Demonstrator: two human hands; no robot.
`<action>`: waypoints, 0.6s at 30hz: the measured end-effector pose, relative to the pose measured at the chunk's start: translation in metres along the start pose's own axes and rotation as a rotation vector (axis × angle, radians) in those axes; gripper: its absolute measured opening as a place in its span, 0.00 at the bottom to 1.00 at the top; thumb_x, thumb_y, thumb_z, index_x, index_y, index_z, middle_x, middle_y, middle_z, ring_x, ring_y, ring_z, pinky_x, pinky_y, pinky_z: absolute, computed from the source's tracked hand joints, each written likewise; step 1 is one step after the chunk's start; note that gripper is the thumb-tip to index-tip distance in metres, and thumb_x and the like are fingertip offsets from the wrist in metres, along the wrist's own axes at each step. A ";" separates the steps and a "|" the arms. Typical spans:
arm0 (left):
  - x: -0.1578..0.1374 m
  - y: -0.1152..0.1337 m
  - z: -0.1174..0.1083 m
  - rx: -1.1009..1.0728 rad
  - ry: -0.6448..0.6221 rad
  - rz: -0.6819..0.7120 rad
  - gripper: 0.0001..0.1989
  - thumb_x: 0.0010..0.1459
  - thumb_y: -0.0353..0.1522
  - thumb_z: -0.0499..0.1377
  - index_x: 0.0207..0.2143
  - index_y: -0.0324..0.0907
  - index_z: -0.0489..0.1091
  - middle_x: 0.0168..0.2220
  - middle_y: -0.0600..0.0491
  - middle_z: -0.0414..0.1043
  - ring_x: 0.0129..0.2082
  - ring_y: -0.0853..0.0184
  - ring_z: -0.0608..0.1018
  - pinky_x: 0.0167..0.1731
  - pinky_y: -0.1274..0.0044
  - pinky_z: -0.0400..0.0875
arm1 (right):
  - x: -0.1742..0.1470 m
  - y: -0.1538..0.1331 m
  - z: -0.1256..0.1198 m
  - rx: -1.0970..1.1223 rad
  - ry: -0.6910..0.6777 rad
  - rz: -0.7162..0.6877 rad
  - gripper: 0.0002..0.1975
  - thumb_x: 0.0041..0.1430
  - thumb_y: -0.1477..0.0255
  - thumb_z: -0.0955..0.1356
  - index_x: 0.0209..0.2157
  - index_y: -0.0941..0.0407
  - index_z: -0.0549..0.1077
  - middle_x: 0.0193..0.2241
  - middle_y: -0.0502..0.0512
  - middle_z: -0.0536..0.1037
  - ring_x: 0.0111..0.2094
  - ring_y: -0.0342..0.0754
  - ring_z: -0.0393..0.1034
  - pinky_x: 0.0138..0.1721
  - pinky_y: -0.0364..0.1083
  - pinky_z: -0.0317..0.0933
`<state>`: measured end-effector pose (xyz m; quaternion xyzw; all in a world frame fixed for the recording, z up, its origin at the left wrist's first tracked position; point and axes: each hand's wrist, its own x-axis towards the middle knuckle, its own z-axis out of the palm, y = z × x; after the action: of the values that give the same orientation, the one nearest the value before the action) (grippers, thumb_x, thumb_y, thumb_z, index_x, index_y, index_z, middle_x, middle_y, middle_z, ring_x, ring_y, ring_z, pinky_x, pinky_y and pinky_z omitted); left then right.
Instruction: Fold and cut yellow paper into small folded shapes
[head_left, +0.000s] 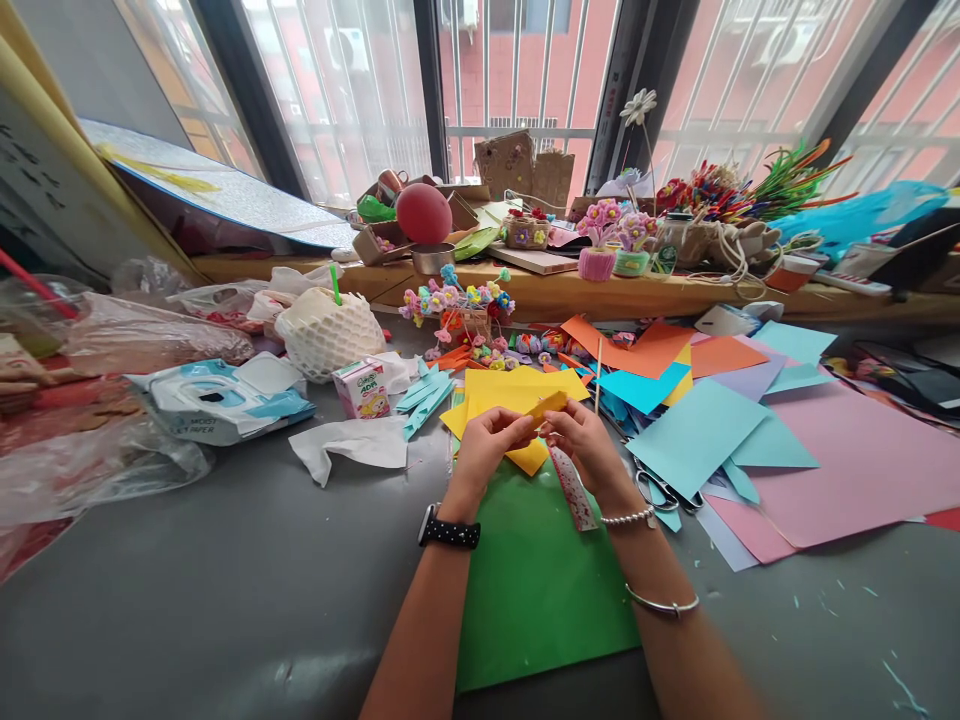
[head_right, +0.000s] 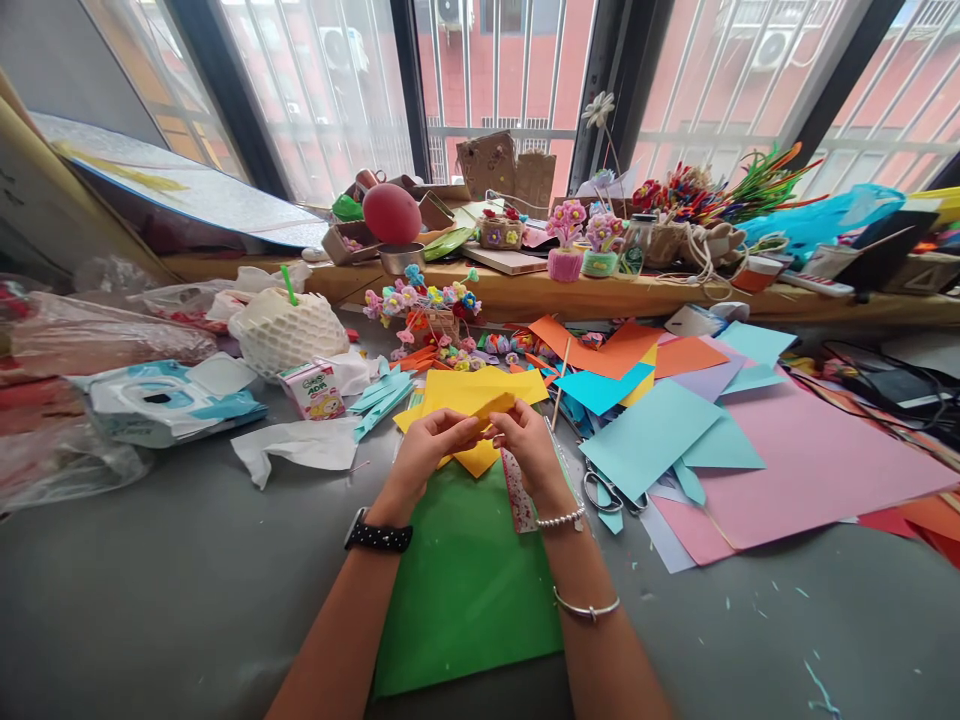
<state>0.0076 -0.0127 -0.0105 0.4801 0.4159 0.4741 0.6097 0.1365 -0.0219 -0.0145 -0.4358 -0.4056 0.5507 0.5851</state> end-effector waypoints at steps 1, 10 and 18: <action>0.000 0.000 0.000 0.011 -0.001 0.005 0.13 0.39 0.36 0.62 0.24 0.36 0.67 0.23 0.55 0.70 0.26 0.71 0.74 0.32 0.76 0.69 | 0.000 0.000 0.000 0.003 -0.006 -0.006 0.09 0.41 0.70 0.67 0.28 0.57 0.67 0.23 0.46 0.68 0.23 0.38 0.63 0.23 0.39 0.55; 0.001 -0.003 -0.001 0.140 -0.021 0.050 0.14 0.38 0.38 0.62 0.22 0.36 0.66 0.23 0.54 0.69 0.25 0.71 0.73 0.28 0.79 0.67 | 0.002 0.001 0.004 -0.152 0.027 -0.123 0.13 0.42 0.68 0.66 0.32 0.58 0.66 0.23 0.48 0.69 0.21 0.39 0.62 0.21 0.40 0.55; 0.004 -0.010 -0.002 0.218 -0.024 0.130 0.13 0.40 0.39 0.60 0.23 0.38 0.65 0.25 0.51 0.72 0.28 0.66 0.75 0.30 0.76 0.67 | 0.004 0.004 0.005 -0.226 0.096 -0.096 0.17 0.40 0.74 0.63 0.37 0.57 0.64 0.22 0.47 0.69 0.20 0.40 0.63 0.19 0.40 0.55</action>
<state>0.0086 -0.0095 -0.0207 0.5749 0.4257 0.4588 0.5270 0.1307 -0.0178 -0.0167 -0.5050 -0.4567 0.4514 0.5768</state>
